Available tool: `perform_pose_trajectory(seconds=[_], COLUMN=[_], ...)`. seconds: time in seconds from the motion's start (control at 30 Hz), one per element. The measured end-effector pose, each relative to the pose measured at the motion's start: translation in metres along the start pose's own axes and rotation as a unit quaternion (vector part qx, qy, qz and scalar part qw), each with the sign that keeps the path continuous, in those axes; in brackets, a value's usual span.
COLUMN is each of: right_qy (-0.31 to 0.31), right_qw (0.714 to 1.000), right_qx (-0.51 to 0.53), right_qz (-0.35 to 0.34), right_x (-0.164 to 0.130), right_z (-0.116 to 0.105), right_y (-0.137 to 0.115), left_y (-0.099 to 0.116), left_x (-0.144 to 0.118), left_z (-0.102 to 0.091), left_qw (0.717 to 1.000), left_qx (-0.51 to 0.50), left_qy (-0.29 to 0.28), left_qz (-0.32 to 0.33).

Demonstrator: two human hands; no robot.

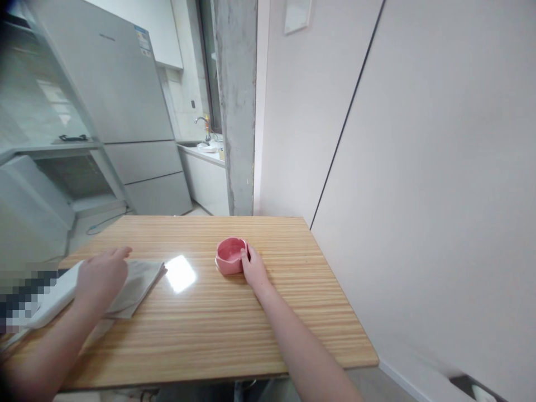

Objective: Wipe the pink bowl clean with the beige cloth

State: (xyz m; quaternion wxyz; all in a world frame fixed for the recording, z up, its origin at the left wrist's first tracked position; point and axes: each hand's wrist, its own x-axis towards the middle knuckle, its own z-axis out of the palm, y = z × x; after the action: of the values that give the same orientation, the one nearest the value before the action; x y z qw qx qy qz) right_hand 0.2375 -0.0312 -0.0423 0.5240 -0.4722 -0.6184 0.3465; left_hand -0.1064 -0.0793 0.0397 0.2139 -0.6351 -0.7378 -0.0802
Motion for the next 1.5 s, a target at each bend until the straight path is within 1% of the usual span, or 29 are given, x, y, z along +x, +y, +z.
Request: perform_pose_trajectory(seconds=[0.07, 0.17, 0.23, 0.33, 0.43, 0.47, 0.53, 0.57, 0.6, 0.67, 0.7, 0.73, 0.8, 0.83, 0.9, 0.93, 0.97, 1.03, 1.1, 1.17, 1.23, 1.3, 1.33, 1.37, 1.4, 1.43, 1.47, 1.5], right_qy=[0.006, 0.009, 0.006, 0.003, 0.010, 0.012, 0.014, 0.014, 0.012, 0.010, 0.017, 0.028, 0.055, 0.063, 0.047, 0.034, 0.018, -0.002, 0.003, 0.019, 0.039, 0.071, 0.096, 0.120, 0.139, 0.149, 0.136, 0.104], right_qw=[1.000, 1.000, 1.000, 1.000, 1.000, 0.999, 0.999, 0.999, 0.999, 0.998, 0.997, 0.997, 0.996, 0.996, 0.997, 0.997, 0.994, 0.973, 0.943, 0.926, 0.927, 0.941, 0.949, 0.959, 0.969, 0.978, 0.986, 0.990], right_qx=[-0.009, -0.016, -0.019, -0.018, -0.026, -0.031, -0.040, -0.044, -0.049, -0.061, -0.069, -0.076, -0.074, -0.061, 0.002, 0.052, 0.109, 0.225, 0.308, 0.337, 0.326, 0.293, 0.270, 0.240, 0.199, 0.146, 0.083, 0.016], right_qz=[0.003, 0.005, 0.006, 0.004, 0.003, 0.003, 0.000, -0.002, -0.004, -0.001, 0.003, 0.004, -0.014, -0.031, -0.054, -0.045, -0.022, 0.052, 0.125, 0.170, 0.181, 0.155, 0.129, 0.095, 0.053, 0.004, -0.046, -0.094], right_x=[-0.001, -0.001, 0.000, 0.000, 0.000, -0.001, -0.001, -0.002, -0.002, -0.003, -0.004, -0.005, -0.008, -0.009, -0.013, -0.014, -0.014, -0.011, -0.006, 0.001, 0.005, 0.005, 0.004, 0.002, -0.001, -0.005, -0.009, -0.013], right_z=[0.000, -0.001, -0.001, -0.001, -0.001, 0.000, 0.001, 0.001, 0.001, 0.001, 0.001, 0.000, -0.003, -0.006, -0.010, -0.013, -0.015, -0.019, -0.023, -0.029, -0.037, -0.046, -0.050, -0.053, -0.055, -0.054, -0.052, -0.047], right_y=[0.000, 0.000, 0.000, 0.000, 0.000, 0.000, 0.000, 0.001, 0.001, -0.001, -0.003, -0.005, -0.014, -0.019, -0.031, -0.036, -0.040, -0.046, -0.047, -0.046, -0.046, -0.049, -0.053, -0.057, -0.061, -0.066, -0.069, -0.071], left_y=[-0.024, -0.040, -0.045, -0.049, -0.047, -0.044, -0.033, -0.026, -0.017, 0.005, 0.018, 0.032, 0.062, 0.079, 0.114, 0.132, 0.149, 0.179, 0.199, 0.207, 0.206, 0.200, 0.197, 0.195, 0.193, 0.192, 0.192, 0.192], left_x=[-0.012, -0.025, -0.028, -0.026, -0.019, -0.017, -0.011, -0.008, -0.005, 0.000, 0.002, 0.004, 0.010, 0.013, 0.020, 0.024, 0.028, 0.035, 0.039, 0.039, 0.035, 0.029, 0.026, 0.023, 0.021, 0.019, 0.019, 0.019], left_z=[0.008, 0.020, 0.025, 0.032, 0.036, 0.035, 0.026, 0.017, 0.005, -0.025, -0.041, -0.056, -0.080, -0.087, -0.091, -0.090, -0.086, -0.077, -0.066, -0.053, -0.035, -0.013, -0.001, 0.011, 0.022, 0.032, 0.040, 0.046], left_qw=[0.998, 0.994, 0.994, 0.992, 0.979, 0.975, 0.972, 0.973, 0.974, 0.972, 0.967, 0.957, 0.927, 0.903, 0.843, 0.817, 0.798, 0.774, 0.757, 0.751, 0.768, 0.799, 0.812, 0.819, 0.819, 0.814, 0.806, 0.801], left_qx=[0.063, 0.091, 0.077, 0.022, -0.036, -0.060, -0.111, -0.135, -0.155, -0.204, -0.233, -0.276, -0.370, -0.426, -0.535, -0.572, -0.596, -0.622, -0.639, -0.644, -0.628, -0.595, -0.580, -0.573, -0.573, -0.580, -0.589, -0.592], left_qy=[-0.008, -0.050, -0.074, -0.125, -0.191, -0.206, -0.206, -0.189, -0.164, -0.121, -0.099, -0.083, -0.052, -0.026, -0.021, -0.025, -0.029, -0.038, -0.053, -0.059, -0.033, 0.013, 0.027, 0.022, 0.004, -0.024, -0.052, -0.078], left_qz=[0.021, 0.031, 0.020, -0.012, -0.054, -0.053, -0.029, -0.010, 0.004, 0.008, 0.010, 0.023, 0.045, 0.047, 0.063, 0.071, 0.083, 0.107, 0.127, 0.133, 0.120, 0.082, 0.056, 0.033, 0.010, -0.010, -0.028, -0.039])
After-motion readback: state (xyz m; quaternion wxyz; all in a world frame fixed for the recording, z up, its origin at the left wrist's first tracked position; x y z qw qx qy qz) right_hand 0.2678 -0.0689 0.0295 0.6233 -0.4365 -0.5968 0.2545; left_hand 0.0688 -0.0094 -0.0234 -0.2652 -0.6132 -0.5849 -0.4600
